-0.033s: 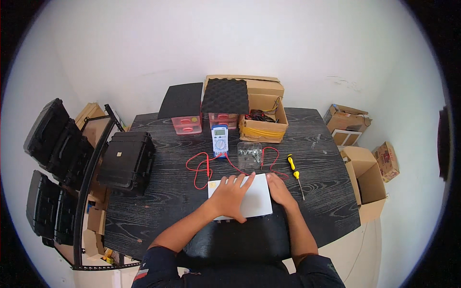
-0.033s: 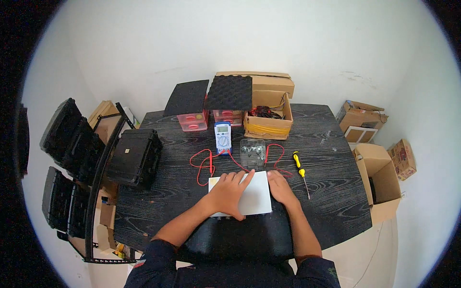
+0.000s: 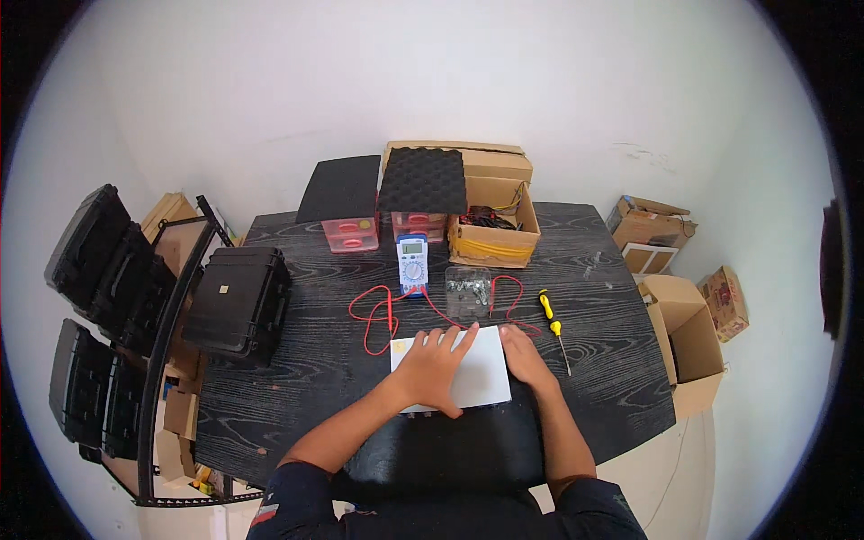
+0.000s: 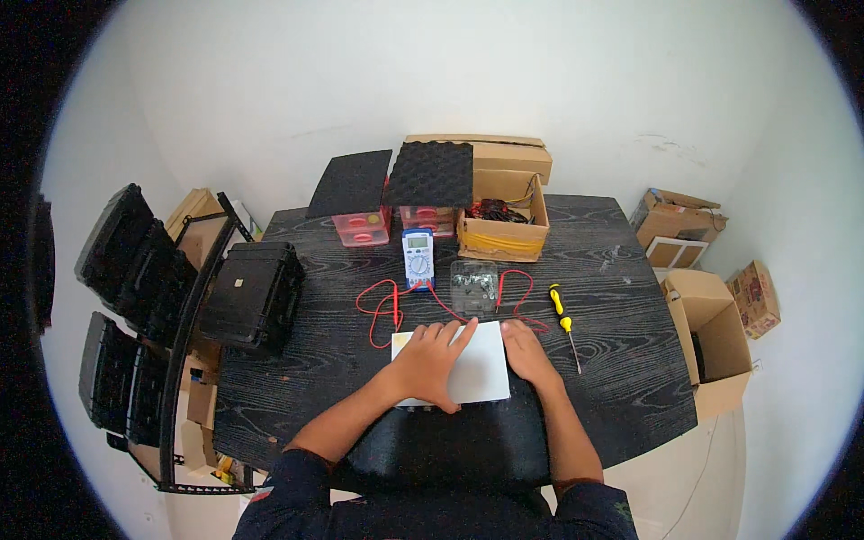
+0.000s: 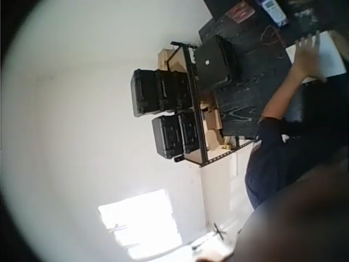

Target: The person uses a multimeter to test a circuit board, then places a white metal casing over it. They secure the casing by tightening screws with a yellow-handled screwdriver. The person works on a dark table surrounded by various boxes and electronic components.

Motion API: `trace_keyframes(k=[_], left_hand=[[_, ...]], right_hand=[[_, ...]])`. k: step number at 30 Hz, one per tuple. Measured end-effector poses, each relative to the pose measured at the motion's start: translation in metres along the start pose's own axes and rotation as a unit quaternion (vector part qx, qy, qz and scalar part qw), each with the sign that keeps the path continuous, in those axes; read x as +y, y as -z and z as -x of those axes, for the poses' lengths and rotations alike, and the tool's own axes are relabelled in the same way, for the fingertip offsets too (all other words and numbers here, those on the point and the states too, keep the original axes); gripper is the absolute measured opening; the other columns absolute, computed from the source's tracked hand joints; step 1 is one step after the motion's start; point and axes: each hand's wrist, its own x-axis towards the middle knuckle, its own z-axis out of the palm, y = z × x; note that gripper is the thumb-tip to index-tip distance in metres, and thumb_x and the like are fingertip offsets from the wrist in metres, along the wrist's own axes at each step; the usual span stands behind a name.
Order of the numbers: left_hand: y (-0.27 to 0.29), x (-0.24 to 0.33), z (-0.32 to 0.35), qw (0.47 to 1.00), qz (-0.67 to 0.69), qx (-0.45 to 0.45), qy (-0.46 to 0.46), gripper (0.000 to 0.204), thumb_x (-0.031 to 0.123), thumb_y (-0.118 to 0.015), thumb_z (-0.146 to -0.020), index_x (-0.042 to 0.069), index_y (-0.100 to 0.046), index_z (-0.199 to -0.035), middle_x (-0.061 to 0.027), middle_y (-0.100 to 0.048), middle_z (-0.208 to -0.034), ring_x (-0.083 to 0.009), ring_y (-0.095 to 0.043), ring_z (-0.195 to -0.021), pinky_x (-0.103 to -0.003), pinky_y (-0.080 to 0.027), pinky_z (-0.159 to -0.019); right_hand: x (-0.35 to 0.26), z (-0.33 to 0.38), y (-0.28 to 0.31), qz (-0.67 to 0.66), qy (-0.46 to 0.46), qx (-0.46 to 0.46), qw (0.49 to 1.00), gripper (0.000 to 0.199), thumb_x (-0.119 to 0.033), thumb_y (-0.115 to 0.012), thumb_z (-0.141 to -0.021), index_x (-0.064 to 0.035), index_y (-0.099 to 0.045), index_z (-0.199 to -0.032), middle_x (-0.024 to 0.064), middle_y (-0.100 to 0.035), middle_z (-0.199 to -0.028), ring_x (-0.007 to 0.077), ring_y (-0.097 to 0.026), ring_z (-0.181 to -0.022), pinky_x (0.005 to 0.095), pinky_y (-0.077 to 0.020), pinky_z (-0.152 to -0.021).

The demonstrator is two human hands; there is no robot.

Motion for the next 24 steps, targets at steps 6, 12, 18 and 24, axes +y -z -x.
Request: trace_keyframes(k=[6, 12, 18, 24], left_hand=[[-0.004, 0.004, -0.004, 1.0, -0.008, -0.011, -0.001, 0.156, 0.054, -0.098, -0.047, -0.003, -0.021, -0.17, -0.028, -0.053, -0.147, -0.0468, -0.055, -0.132, -0.059, -0.041, -0.114], [-0.012, 0.003, -0.003, 1.0, -0.021, -0.017, 0.005, 0.157, 0.055, -0.098, -0.048, -0.002, -0.019, -0.17, -0.0284, -0.051, -0.15, -0.0466, -0.054, -0.136, -0.068, -0.038, -0.116], [0.005, -0.004, 0.003, 1.0, 0.012, -0.021, -0.004, 0.155, 0.071, -0.095, -0.056, -0.002, -0.02, -0.17, -0.0343, -0.033, -0.168, -0.0518, -0.035, -0.154, -0.07, -0.029, -0.123], [0.047, -0.029, 0.001, 0.988, 0.109, 0.092, -0.06, 0.126, 0.07, -0.088, -0.075, 0.0, -0.037, -0.166, -0.0311, -0.031, -0.172, -0.0504, -0.029, -0.16, -0.056, -0.027, -0.13]], right_hand=[[0.0, 0.001, 0.004, 0.05, -0.051, -0.007, 0.997, 0.049, -0.034, -0.044, -0.117, 0.0063, -0.068, -0.128, 0.0262, -0.067, -0.134, 0.0429, -0.06, -0.129, 0.0496, -0.046, -0.112], [-0.043, 0.009, 0.026, 0.085, 0.017, 0.004, 0.996, 0.068, -0.047, -0.076, -0.097, 0.0019, -0.063, -0.142, 0.0252, -0.063, -0.147, 0.0425, -0.056, -0.14, 0.0492, -0.043, -0.118], [-0.102, 0.013, 0.02, 0.243, 0.078, -0.21, 0.944, 0.134, -0.069, -0.093, -0.061, -0.0073, -0.039, -0.167, 0.0284, -0.032, -0.172, 0.0506, -0.024, -0.161, 0.0717, -0.016, -0.127], [-0.124, -0.001, -0.017, 0.309, 0.143, -0.276, 0.899, 0.139, -0.066, -0.096, -0.054, -0.018, -0.036, -0.17, 0.0303, -0.025, -0.172, 0.0526, -0.02, -0.161, 0.0834, -0.0098, -0.122]])
